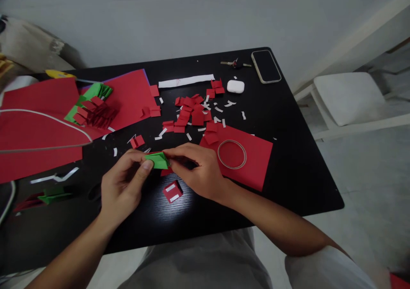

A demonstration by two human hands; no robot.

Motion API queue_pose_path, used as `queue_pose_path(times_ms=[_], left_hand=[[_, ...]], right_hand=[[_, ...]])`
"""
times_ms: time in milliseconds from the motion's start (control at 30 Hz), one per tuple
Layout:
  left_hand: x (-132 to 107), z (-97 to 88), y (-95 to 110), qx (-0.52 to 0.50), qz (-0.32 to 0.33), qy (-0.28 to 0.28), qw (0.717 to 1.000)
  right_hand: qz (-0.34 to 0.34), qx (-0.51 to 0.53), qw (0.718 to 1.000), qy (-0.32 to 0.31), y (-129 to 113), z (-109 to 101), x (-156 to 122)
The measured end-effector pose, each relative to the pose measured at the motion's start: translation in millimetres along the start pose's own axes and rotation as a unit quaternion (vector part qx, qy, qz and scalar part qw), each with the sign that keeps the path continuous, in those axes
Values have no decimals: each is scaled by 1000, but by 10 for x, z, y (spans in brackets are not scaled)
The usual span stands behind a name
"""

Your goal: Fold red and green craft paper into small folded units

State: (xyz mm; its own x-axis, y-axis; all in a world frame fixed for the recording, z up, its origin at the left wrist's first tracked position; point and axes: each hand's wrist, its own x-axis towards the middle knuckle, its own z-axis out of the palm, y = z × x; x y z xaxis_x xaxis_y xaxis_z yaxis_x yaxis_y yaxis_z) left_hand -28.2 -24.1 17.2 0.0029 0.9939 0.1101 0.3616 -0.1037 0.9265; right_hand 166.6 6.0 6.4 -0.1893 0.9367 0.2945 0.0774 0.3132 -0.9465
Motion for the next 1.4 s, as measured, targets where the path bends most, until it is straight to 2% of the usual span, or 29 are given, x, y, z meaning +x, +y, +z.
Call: queue_pose_path(times_ms=[267, 667, 1400], left_hand=[[-17, -12, -12, -2, -10, -4, 1000], [12, 3, -72, -5, 23, -1, 1000], [14, 5, -81, -4, 14, 15, 1000]], right_hand=[[-4, 0, 1000, -8, 11, -6, -8], [-34, 7, 999, -13, 28, -5, 5], [-28, 34, 999, -30, 7, -11, 2]])
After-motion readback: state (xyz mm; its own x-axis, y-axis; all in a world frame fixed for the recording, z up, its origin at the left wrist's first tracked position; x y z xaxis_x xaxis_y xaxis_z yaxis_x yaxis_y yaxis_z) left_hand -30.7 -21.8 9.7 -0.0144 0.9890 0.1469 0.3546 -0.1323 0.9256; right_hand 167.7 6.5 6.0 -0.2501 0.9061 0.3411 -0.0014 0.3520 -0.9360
